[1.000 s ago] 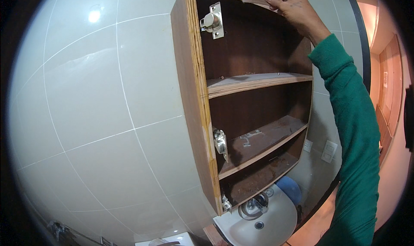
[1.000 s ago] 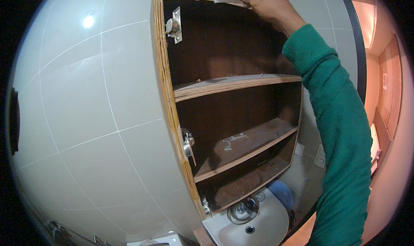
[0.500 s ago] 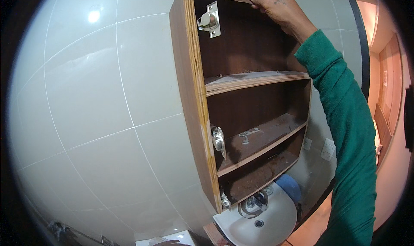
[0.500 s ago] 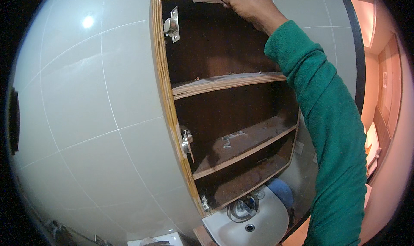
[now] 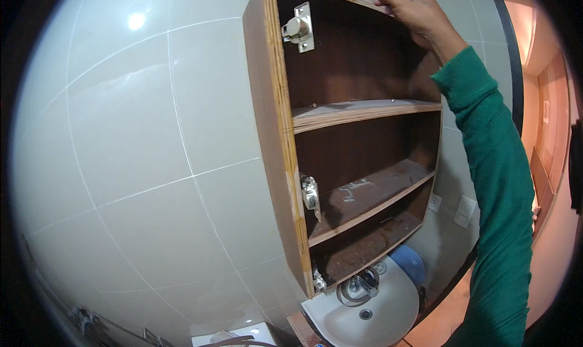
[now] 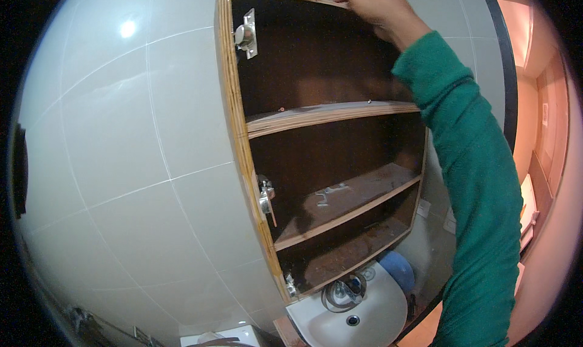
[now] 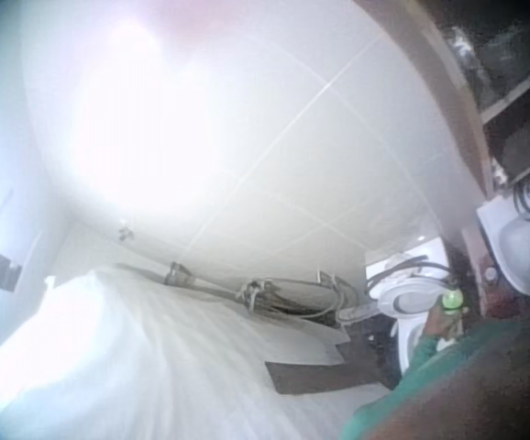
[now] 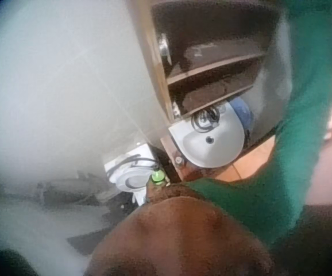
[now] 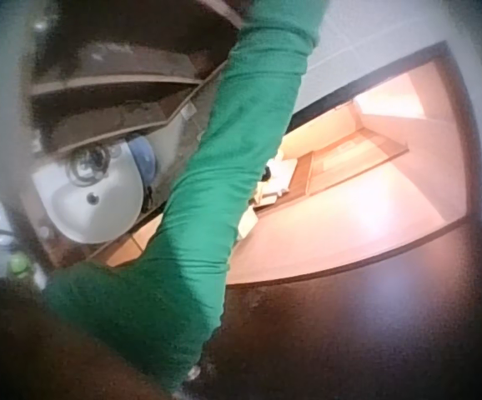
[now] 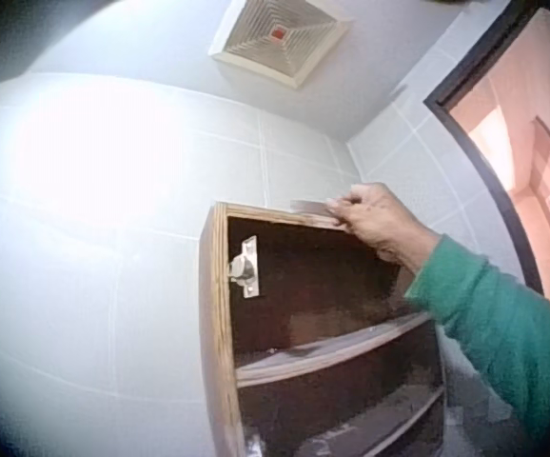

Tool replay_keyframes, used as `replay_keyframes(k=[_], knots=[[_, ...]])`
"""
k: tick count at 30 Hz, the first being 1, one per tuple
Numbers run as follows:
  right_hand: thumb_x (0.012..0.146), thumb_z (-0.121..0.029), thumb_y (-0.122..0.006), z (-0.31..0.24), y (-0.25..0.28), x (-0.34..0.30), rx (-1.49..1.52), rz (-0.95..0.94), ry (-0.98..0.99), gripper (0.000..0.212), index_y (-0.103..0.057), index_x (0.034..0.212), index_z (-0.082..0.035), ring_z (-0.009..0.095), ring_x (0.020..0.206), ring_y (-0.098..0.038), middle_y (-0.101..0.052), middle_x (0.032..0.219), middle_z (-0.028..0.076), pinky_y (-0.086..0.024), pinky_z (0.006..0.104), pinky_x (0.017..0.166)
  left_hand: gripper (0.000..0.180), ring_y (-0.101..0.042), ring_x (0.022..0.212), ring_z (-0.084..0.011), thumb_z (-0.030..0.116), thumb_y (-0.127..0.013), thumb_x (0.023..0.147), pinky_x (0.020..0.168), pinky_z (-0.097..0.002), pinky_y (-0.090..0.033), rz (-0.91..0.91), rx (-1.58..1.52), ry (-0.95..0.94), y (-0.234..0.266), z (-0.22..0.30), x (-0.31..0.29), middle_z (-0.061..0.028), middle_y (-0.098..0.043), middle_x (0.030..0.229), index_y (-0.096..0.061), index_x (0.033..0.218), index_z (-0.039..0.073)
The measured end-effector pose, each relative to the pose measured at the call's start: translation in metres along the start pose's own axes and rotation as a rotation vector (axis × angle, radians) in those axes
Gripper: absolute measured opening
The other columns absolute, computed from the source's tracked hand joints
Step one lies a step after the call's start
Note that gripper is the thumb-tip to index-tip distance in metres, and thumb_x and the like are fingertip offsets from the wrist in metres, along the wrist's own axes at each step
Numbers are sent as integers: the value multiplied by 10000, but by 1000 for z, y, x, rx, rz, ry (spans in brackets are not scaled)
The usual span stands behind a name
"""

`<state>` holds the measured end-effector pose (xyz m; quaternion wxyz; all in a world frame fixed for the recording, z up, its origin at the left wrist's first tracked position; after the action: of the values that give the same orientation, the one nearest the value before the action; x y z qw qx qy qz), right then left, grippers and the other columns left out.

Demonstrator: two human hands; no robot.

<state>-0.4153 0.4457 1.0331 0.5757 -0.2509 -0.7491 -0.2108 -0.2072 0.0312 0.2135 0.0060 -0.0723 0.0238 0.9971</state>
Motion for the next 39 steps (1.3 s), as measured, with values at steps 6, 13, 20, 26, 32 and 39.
replay_keyframes(k=[6,13,20,26,32,39], knots=[[1050,-258,-749,-28,-28,-14,-119,-28,4,258,-758,926,-32,132,660,-560,-685,775,36,-459,320,609,349,-698,975,-162,82,-794,987,851,-325,-577,51,21,-43,-1,12,-7,-47,-731,1088,-624,1287,32],[1060,-424,-729,67,27,29,-41,-91,14,336,-757,1073,-89,92,841,-546,-658,917,-34,-445,280,741,295,-698,956,-194,155,-735,1034,854,-350,-577,17,127,-6,-2,7,-6,-60,-732,1057,-630,1281,33],[1023,-266,-769,30,-6,36,-108,-105,100,253,-753,901,-45,121,665,-558,-679,772,19,-454,319,600,231,-671,896,-185,133,-680,1046,774,-354,-562,43,57,-175,-6,49,-29,-65,-700,1011,-634,1254,44],[1011,-256,-770,-6,-13,36,-204,-125,167,232,-770,936,-36,123,725,-602,-717,822,31,-493,309,667,304,-637,871,-129,146,-705,1041,710,-302,-529,-12,-291,135,3,-28,-9,-25,-672,1031,-610,1316,58],[1004,-260,-771,-19,-27,31,-210,-156,228,248,-783,980,-14,137,794,-660,-752,859,49,-541,331,742,380,-645,866,-123,92,-732,1013,679,-279,-528,33,-106,51,0,-7,-16,-19,-672,1038,-585,1363,66],[1009,-277,-766,-18,-9,12,-390,-82,217,280,-789,971,0,143,783,-659,-758,850,76,-536,328,723,457,-661,868,-135,7,-739,985,667,-274,-546,65,-401,267,6,-31,-9,-27,-678,1057,-563,1402,69]])
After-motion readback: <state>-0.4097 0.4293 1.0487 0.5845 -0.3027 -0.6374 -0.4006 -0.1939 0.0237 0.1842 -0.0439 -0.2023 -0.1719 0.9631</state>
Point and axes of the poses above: each hand's wrist, its own x-axis towards the middle knuckle, its own y-axis out of the back of the hand, z = x × y, the point moved 6 cm from there along x, towards the middle knuckle
